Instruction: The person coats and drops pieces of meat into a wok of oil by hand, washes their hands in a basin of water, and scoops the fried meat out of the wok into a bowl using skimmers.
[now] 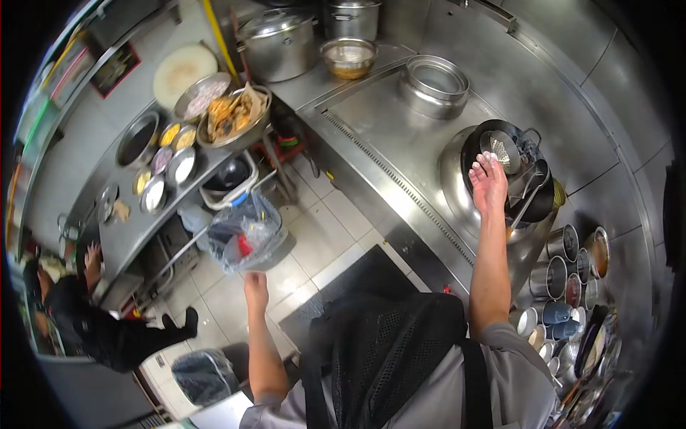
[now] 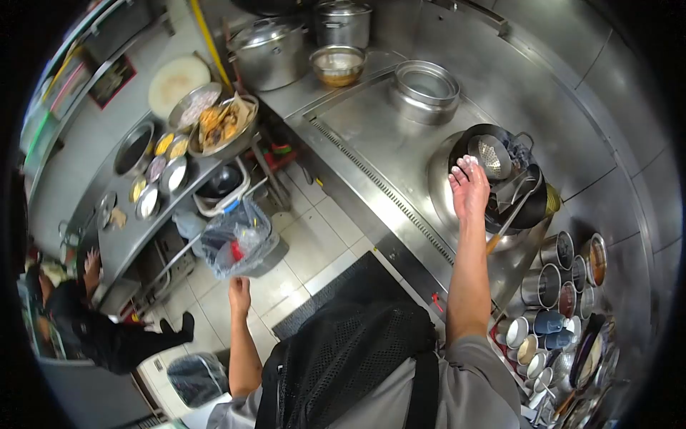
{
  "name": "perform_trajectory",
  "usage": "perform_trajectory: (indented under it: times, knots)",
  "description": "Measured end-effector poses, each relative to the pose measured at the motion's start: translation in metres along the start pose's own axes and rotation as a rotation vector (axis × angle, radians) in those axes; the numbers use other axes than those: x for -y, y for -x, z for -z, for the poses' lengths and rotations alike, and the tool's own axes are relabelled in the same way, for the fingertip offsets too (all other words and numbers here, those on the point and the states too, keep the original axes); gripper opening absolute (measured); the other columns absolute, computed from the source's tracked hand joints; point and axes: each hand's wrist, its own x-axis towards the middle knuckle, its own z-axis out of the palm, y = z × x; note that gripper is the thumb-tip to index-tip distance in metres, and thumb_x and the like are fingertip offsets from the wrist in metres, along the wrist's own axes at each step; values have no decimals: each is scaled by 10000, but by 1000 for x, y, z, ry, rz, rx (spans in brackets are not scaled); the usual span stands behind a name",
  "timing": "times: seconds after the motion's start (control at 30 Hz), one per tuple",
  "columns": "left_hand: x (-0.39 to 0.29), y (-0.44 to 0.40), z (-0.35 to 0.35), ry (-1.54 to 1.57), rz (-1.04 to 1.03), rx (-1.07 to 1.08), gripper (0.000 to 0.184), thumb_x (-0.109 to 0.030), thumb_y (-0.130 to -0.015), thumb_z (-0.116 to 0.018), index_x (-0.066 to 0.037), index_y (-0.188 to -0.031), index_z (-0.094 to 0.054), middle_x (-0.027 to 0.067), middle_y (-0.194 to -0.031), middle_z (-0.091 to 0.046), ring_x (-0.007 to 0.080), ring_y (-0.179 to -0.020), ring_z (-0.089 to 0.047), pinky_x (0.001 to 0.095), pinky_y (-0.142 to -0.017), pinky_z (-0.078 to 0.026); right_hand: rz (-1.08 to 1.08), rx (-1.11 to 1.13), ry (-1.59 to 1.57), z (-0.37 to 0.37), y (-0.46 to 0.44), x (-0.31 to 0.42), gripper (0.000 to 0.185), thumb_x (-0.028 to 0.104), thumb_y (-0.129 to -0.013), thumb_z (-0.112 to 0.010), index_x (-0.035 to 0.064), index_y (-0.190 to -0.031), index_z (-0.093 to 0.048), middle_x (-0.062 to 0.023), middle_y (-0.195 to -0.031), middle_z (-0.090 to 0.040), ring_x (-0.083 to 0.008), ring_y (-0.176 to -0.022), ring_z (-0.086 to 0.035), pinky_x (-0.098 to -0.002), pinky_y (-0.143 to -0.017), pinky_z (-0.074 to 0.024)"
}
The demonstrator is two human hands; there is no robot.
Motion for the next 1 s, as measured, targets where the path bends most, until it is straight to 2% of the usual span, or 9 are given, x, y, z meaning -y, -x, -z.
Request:
perform_trajectory:
  times: [0.23,0.4,0.53,0.57,0.63,0.73,0.83,0.93,1.0]
  knots:
    - [-235,-257,-156,173,-486,244,150,-171,-978,-636,-23,-997,-620,54,-866,-626,136,-805,-578,296,-763,-489,91,-257,-5,44,-147,-60,238,202,-964,-651,45,-1144,-647,-88,-1021,-682,-187,-851,-645,-328,-727,-544]
    - [-446,-361,-365,-22,-1084,436,163,-83,-895,-680,-26,-1033,-616,170,-1042,-635,378,-1023,-608,418,-911,-487,140,-325,51,23,-354,-115,210,136,-950,-628,36,-1133,-647,-67,-1002,-675,-160,-837,-645,-323,-744,-544]
    - [-584,-410,-558,70,-1295,598,245,-79,-876,-673,-27,-1103,-596,193,-1212,-587,418,-1121,-570,458,-984,-459,189,-281,442,30,-542,-178,224,119,-938,-620,-1,-1119,-675,-73,-893,-700,-132,-753,-653,-295,-689,-540]
    - [-600,-419,-607,59,-1319,576,261,-90,-878,-668,-22,-1120,-597,199,-1231,-579,423,-1134,-567,461,-999,-457,169,-295,794,32,-570,-188,211,118,-916,-614,-6,-1067,-693,-142,-850,-734,-232,-722,-701,-365,-705,-560]
    - [-608,-440,-698,42,-1359,521,296,-111,-883,-659,-10,-1154,-599,210,-1268,-564,433,-1161,-560,467,-1029,-453,111,-156,1451,28,-617,-189,271,214,-888,-638,7,-1050,-705,-262,-1025,-710,-475,-961,-677,-522,-882,-536]
    - [-600,-471,-792,-676,-1067,870,422,-144,-889,-641,10,-1274,-561,235,-1243,-575,438,-1186,-553,476,-1052,-461,-145,103,1857,83,-670,-239,275,180,-889,-640,26,-1105,-712,-250,-1152,-688,-420,-1081,-666,-475,-968,-531]
    - [-619,-491,-831,-769,-681,1100,455,-186,-943,-595,5,-1350,-523,233,-1247,-599,424,-1174,-584,485,-1028,-485,-321,68,1931,87,-690,-240,317,216,-923,-616,62,-1189,-694,-214,-1258,-661,-370,-1164,-646,-443,-999,-533]
    - [-622,-484,-842,226,294,1103,434,-276,-992,-564,-40,-1356,-534,200,-1242,-635,404,-1171,-609,497,-1022,-494,-200,-72,1918,80,-695,-232,333,295,-978,-528,68,-1123,-724,-208,-1177,-697,-347,-1118,-677,-464,-955,-554]
    - [-628,-462,-821,560,549,1295,431,-333,-1010,-542,-24,-1311,-551,199,-1231,-644,390,-1144,-624,506,-1013,-497,-197,8,1906,57,-698,-228,322,272,-972,-526,52,-1088,-730,-201,-1143,-709,-352,-1105,-681,-480,-928,-557]
